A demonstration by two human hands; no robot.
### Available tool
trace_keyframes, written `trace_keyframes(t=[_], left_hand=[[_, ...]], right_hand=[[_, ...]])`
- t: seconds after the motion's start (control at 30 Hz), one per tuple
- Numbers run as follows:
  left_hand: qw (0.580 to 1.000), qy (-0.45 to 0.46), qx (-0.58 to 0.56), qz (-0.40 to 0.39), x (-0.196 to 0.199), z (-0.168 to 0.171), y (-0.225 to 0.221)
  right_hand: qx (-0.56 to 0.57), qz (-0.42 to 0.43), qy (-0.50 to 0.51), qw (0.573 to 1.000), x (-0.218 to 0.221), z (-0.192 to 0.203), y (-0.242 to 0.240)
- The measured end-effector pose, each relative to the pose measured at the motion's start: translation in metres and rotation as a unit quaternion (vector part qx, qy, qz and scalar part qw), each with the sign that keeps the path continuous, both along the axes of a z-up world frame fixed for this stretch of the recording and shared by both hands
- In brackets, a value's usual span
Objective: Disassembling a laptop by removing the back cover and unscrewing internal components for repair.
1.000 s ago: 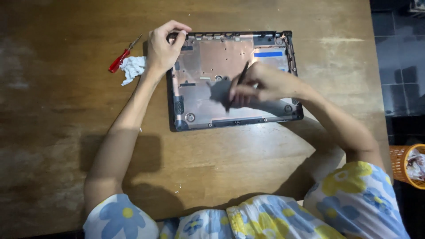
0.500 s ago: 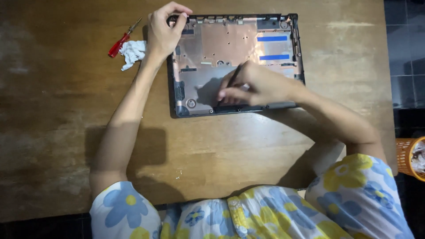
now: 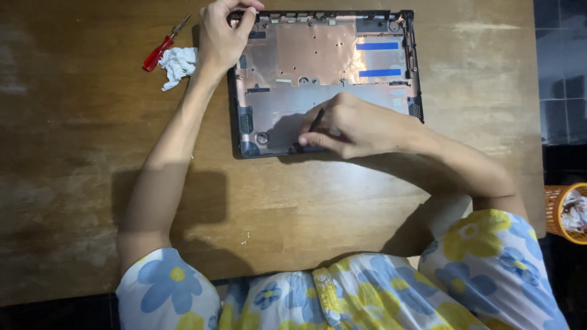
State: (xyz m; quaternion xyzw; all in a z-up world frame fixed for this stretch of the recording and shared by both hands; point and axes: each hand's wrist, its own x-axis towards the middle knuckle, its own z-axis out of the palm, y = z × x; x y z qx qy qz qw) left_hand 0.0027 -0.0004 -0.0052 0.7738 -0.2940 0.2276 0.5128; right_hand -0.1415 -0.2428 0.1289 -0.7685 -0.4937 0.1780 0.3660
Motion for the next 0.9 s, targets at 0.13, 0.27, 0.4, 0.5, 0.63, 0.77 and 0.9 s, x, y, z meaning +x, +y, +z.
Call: trace_keyframes(t=[0.13, 0.27, 0.4, 0.5, 0.63, 0.77, 0.9], left_hand=[[1.0, 0.009, 0.006, 0.01, -0.002, 0.002, 0.0], [1.0, 0.009, 0.018, 0.014, 0.001, 0.002, 0.0], [0.999, 0.017, 0.029, 0.017, 0.003, -0.004, 0.002], [0.998, 0.047, 0.024, 0.013, 0.006, -0.008, 0.001], [0.998, 0.054, 0.028, 0.022, 0.0, 0.001, 0.001], [0.998, 0.052, 0.025, 0.02, -0.002, 0.004, 0.0], [0.998, 0.052, 0.025, 0.024, -0.004, 0.006, 0.0]], right_hand=[[-0.098, -0.006, -0.018, 0.995, 0.004, -0.004, -0.014], [-0.072, -0.003, 0.007, 0.997, 0.0, 0.001, -0.011], [-0.136, -0.01, -0.052, 0.989, 0.001, -0.007, -0.025], [-0.067, -0.011, -0.051, 0.996, -0.006, 0.007, -0.016], [-0.098, -0.024, -0.005, 0.995, -0.009, -0.002, -0.026], [-0.076, -0.051, -0.056, 0.994, -0.013, 0.002, -0.027], [-0.079, -0.063, -0.04, 0.994, -0.016, 0.003, -0.031]])
